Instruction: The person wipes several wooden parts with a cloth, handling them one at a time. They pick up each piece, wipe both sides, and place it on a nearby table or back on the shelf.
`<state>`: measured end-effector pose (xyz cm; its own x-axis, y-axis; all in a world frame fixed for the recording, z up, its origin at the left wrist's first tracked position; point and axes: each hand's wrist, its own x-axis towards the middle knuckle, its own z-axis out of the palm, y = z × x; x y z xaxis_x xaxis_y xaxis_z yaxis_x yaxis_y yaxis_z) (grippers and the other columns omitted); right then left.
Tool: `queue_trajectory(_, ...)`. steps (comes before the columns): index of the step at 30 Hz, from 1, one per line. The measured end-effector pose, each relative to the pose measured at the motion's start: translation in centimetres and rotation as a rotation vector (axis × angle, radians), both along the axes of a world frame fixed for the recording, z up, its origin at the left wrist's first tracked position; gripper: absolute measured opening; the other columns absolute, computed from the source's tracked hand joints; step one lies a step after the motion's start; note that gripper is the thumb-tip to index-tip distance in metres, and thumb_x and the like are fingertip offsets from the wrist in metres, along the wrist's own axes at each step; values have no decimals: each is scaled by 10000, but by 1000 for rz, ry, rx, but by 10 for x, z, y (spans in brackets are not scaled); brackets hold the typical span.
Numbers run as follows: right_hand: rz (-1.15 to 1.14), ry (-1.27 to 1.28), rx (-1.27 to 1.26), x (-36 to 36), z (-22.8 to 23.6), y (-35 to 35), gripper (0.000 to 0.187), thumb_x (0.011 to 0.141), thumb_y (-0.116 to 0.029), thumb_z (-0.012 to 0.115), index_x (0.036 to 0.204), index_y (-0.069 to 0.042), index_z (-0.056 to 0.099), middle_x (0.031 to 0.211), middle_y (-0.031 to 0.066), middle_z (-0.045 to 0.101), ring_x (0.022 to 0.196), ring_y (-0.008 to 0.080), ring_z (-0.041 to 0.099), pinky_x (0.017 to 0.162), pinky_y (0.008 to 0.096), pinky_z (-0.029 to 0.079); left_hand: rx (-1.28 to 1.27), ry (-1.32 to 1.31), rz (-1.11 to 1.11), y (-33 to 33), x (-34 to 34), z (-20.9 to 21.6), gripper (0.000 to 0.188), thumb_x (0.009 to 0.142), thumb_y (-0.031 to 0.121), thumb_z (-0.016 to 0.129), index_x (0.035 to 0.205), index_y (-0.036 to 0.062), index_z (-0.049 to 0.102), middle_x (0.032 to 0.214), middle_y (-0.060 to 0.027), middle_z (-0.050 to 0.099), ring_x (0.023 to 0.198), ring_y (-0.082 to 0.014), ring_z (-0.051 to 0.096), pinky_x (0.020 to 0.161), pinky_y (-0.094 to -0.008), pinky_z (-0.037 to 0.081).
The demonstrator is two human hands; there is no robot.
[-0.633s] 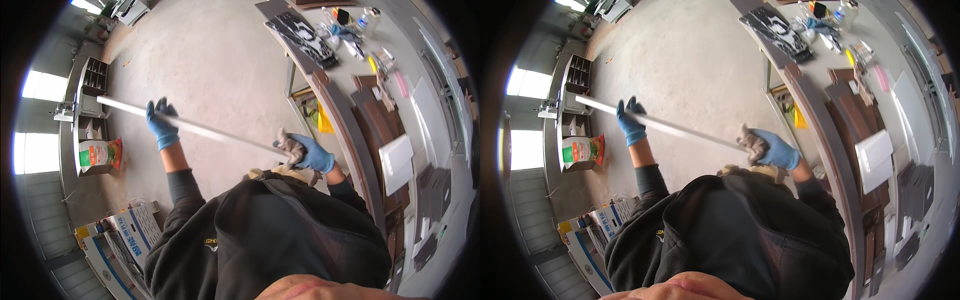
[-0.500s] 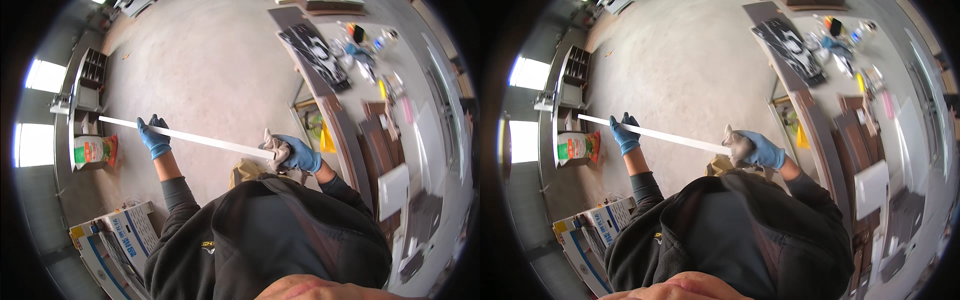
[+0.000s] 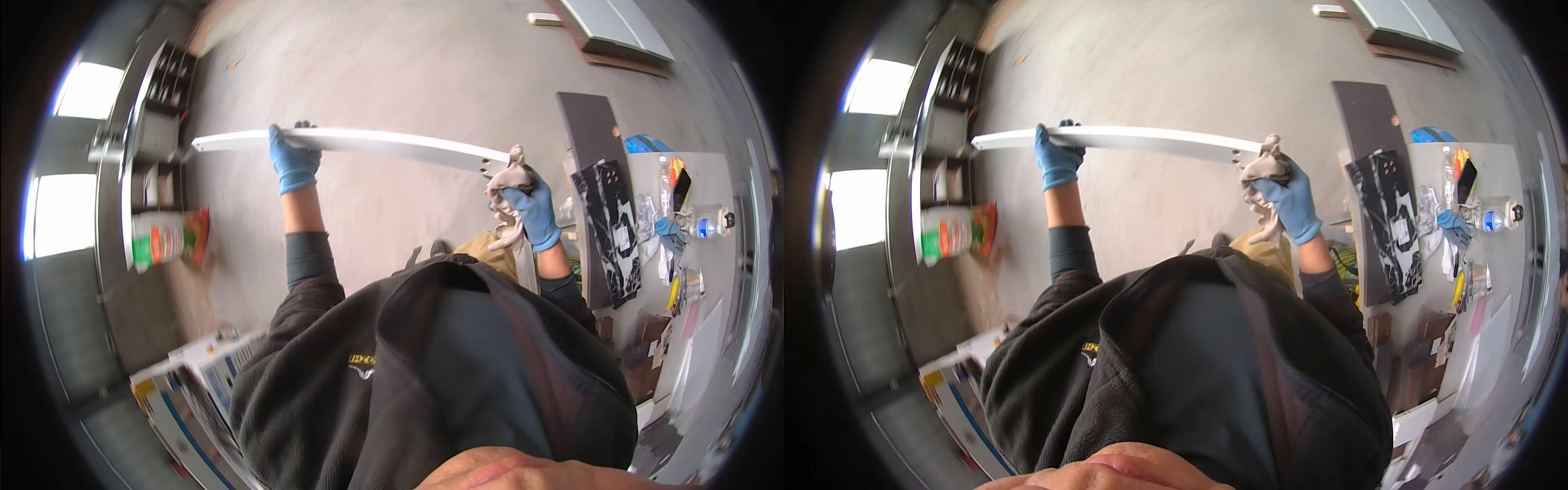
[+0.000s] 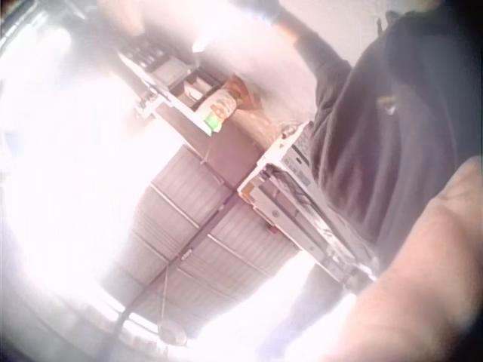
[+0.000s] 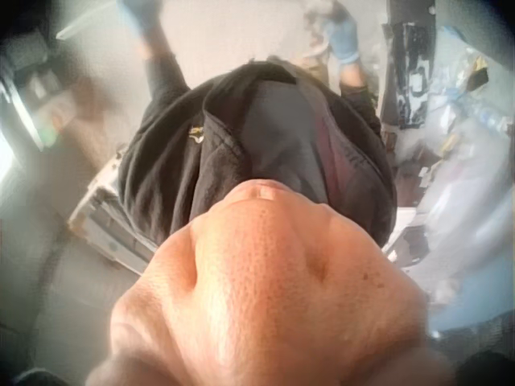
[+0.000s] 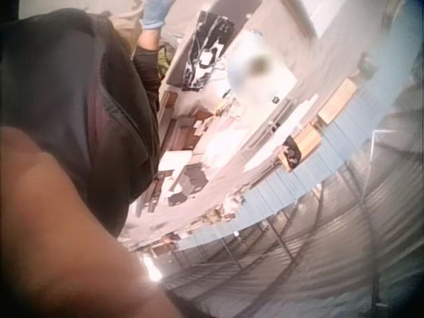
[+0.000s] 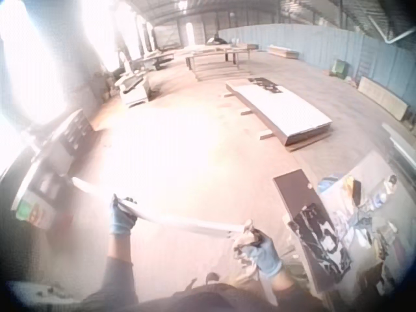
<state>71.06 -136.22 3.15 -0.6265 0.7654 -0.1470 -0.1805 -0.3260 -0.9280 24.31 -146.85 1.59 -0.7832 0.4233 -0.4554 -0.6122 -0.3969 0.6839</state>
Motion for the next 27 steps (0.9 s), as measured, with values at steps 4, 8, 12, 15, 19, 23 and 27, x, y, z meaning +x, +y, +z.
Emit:
queue_trajectory(4,-159,23,59,-35,-11,96,409,868,-49,760,1244,16,616,1005,63,716,886,140,693,781,273,579,22,62,-272,143,-56,-15,576,958,617,580,994,49,670,993,-124,724,935,-319,693,835,-469,594)
queue_trajectory(8,-241,107,-42,-74,-25,207,412,887,-45,738,1267,20,592,1035,75,702,894,147,691,788,287,584,-48,118,-312,292,-83,-25,536,932,585,670,1103,78,628,1013,-109,736,925,-287,716,744,-399,606)
queue_trajectory(12,-270,89,-211,-108,-26,320,413,904,-56,709,1288,17,576,1027,71,691,883,141,674,788,290,579,-74,129,-206,438,-107,-18,518,920,518,735,1172,97,570,1008,-102,725,973,-276,720,792,-399,619)
queue_trajectory(15,-404,64,-85,-135,-35,402,348,928,-124,682,1239,7,600,1013,77,673,850,151,659,700,288,568,-16,137,-274,536,-132,-18,505,921,466,762,1206,114,539,1013,-98,719,989,-278,722,816,-411,627)
queue_trajectory(19,-504,-37,16,-142,-55,504,328,970,-210,678,1220,-1,639,1034,53,681,929,155,667,789,290,575,-16,58,-330,669,-151,-43,486,928,464,757,1189,107,556,1010,-94,715,970,-279,719,826,-406,625)
queue_trajectory(23,-611,47,-154,-143,-67,588,326,1012,-215,635,1256,1,627,1037,66,675,873,165,688,708,310,601,51,36,-431,819,-147,-68,462,943,461,746,1134,72,587,993,-108,697,908,-260,702,768,-411,604)
queue_trajectory(27,-863,25,-108,-151,-63,663,342,1018,-238,615,1268,-5,623,987,51,680,812,154,680,697,310,590,8,111,-587,946,-111,-69,467,941,407,761,1127,28,563,954,-109,672,898,-293,694,804,-423,594)
